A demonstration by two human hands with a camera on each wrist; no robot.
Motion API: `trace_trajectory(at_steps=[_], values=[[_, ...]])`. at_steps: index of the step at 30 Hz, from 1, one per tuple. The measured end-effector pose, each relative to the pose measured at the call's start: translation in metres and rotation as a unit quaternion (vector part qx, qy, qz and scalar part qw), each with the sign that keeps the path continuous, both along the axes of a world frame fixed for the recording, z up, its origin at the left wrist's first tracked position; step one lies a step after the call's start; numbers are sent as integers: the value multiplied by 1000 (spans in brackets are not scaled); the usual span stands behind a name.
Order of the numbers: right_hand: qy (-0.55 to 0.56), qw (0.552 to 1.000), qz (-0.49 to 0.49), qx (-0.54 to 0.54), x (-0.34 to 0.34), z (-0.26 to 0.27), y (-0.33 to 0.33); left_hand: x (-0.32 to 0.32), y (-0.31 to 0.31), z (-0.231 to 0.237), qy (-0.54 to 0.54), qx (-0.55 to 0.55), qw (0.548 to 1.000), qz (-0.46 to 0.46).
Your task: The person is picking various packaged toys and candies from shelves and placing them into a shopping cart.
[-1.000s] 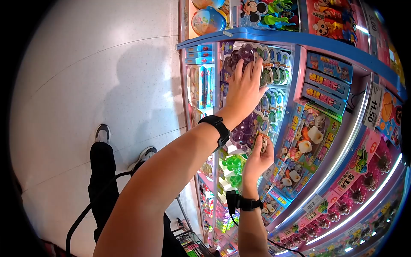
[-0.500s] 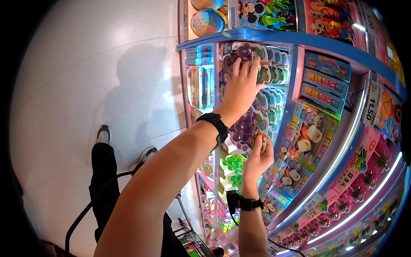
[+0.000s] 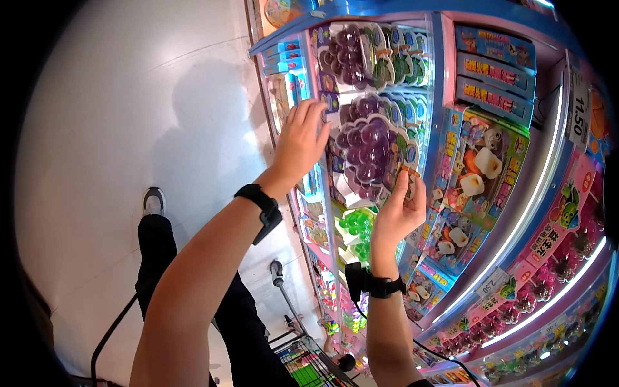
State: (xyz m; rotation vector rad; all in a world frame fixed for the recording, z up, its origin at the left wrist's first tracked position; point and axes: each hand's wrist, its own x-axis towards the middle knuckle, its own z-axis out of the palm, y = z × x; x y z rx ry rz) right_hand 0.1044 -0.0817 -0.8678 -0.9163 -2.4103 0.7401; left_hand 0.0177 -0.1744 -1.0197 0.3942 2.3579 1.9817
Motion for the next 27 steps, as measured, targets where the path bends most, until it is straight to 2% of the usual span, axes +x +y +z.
trace_trajectory(at_steps=[2,4,5,8,9,12,16,18,19,22,27], values=[[15,1000,-2,20,1,-1,3,14,-4,-13,23,-16,996,-86],[32,999,2,42,2,-1,5,19,-2,-17,84,-25,989,-121],[51,999,-4,19,6,-1,7,20,-1,-19,116,-29,983,-137],[38,997,20,62,14,-6,11,24,12,-24,118,-57,980,-153],[37,998,11,46,15,-8,13,26,14,-23,69,-38,983,-167],[36,999,9,8,5,-20,16,40,12,-17,-27,21,994,-105],[40,998,47,18,-8,-43,20,48,13,-5,-13,73,993,-93],[29,998,46,26,-9,-48,25,54,20,5,-38,79,988,-130],[1,996,52,67,-9,-48,28,59,24,9,-49,80,988,-124],[-24,994,56,85,-11,-43,23,67,32,15,-59,72,989,-112],[4,999,43,15,-15,-41,30,68,30,17,-67,80,987,-121]])
